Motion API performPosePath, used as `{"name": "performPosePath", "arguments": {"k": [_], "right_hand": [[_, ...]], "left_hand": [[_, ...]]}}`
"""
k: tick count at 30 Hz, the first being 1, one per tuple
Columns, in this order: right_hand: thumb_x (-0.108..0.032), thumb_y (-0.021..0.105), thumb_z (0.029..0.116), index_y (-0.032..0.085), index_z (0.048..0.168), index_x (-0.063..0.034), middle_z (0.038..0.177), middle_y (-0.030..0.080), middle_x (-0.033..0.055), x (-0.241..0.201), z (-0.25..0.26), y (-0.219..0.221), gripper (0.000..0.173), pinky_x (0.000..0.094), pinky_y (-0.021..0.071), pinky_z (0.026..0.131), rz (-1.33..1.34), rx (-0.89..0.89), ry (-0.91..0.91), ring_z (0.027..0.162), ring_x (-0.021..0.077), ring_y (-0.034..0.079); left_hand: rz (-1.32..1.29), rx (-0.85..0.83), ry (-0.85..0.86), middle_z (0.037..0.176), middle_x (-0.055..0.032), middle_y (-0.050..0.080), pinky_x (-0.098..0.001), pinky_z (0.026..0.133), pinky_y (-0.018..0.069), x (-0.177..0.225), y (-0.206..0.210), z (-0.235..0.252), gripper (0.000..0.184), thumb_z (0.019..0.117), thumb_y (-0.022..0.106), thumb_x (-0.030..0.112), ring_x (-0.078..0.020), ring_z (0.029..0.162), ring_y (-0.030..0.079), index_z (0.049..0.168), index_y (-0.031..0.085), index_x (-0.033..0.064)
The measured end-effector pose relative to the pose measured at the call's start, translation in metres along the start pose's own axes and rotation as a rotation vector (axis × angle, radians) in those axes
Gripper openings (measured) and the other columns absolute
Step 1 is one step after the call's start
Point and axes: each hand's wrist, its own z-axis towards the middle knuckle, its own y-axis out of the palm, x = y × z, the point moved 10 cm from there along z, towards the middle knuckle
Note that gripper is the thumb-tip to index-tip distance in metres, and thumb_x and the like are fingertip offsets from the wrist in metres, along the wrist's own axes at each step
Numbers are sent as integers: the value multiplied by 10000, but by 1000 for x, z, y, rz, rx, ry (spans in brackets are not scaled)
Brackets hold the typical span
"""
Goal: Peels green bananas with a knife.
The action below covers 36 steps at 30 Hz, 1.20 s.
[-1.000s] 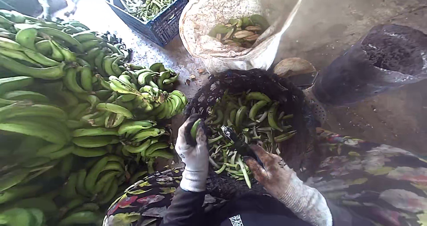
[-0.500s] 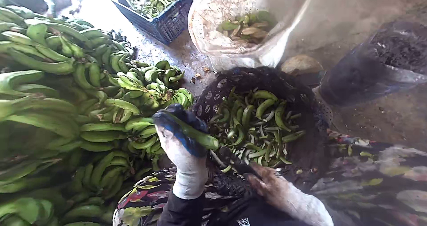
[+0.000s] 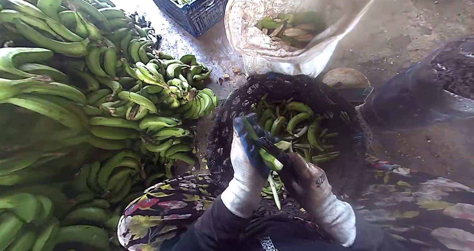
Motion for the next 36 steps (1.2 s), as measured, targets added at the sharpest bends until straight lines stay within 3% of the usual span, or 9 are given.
{"name": "performPosePath", "arguments": {"k": [3,7,9,11,16,20,26,30,36], "right_hand": [[-271,664,902,721,996,-37,860,747,115,7,0,3,258,434,611,621,-105,66,38,740,252,744],[-296,641,914,729,1071,-19,940,759,129,20,-6,17,331,501,621,702,21,-158,152,826,273,757],[-356,608,962,684,1215,-38,980,741,71,36,-13,25,414,425,600,788,339,-458,413,878,174,720],[-384,591,992,617,1265,-80,829,674,11,46,-21,27,409,310,585,623,754,-585,685,670,104,654],[-278,498,1054,632,1203,-102,770,660,-75,70,0,-26,267,213,553,556,948,-2,664,614,26,616],[-224,464,1056,569,1299,-70,948,702,-58,90,-3,-57,306,219,603,706,921,215,692,800,27,679],[-160,409,1069,521,1352,-59,1000,717,-62,104,-14,-80,321,255,618,832,950,364,666,885,60,707],[-175,454,1050,520,1365,-56,1029,710,-63,106,-17,-77,343,253,607,848,918,316,712,923,50,699],[-171,451,1041,491,1349,-9,920,699,-39,97,-8,-70,350,223,600,757,873,232,664,810,45,688]], "left_hand": [[65,54,-23,973,-55,690,-348,817,594,-16,5,-15,496,1103,228,421,-155,893,692,1313,496,60],[274,66,-20,1141,-98,655,-299,906,570,-24,-9,-22,507,1023,525,193,-127,1010,669,1442,351,-32],[285,-2,-94,1133,-79,660,-295,882,579,-29,-19,-24,516,1006,518,158,-106,988,672,1448,340,-42],[200,-97,-196,1089,-60,671,-308,840,593,-42,-22,-17,531,986,521,261,-104,947,680,1428,402,-10],[-108,-378,-310,1133,-116,696,-355,841,604,-20,91,66,406,1075,326,351,-216,998,697,1269,577,97],[-139,-455,-140,1188,-157,611,-556,841,575,7,134,189,531,1035,458,528,-339,1053,653,1386,403,132],[766,-2,140,1457,-135,505,-385,1035,497,-31,42,129,578,1064,472,358,-192,1265,554,1540,322,67],[1498,-70,-234,1516,-310,402,-542,1150,382,-146,-53,68,756,1004,606,367,-414,1399,443,1556,264,-20],[2005,-144,-562,1477,-226,491,-509,1051,477,-204,-95,59,776,973,622,358,-369,1293,563,1603,260,86]]}}
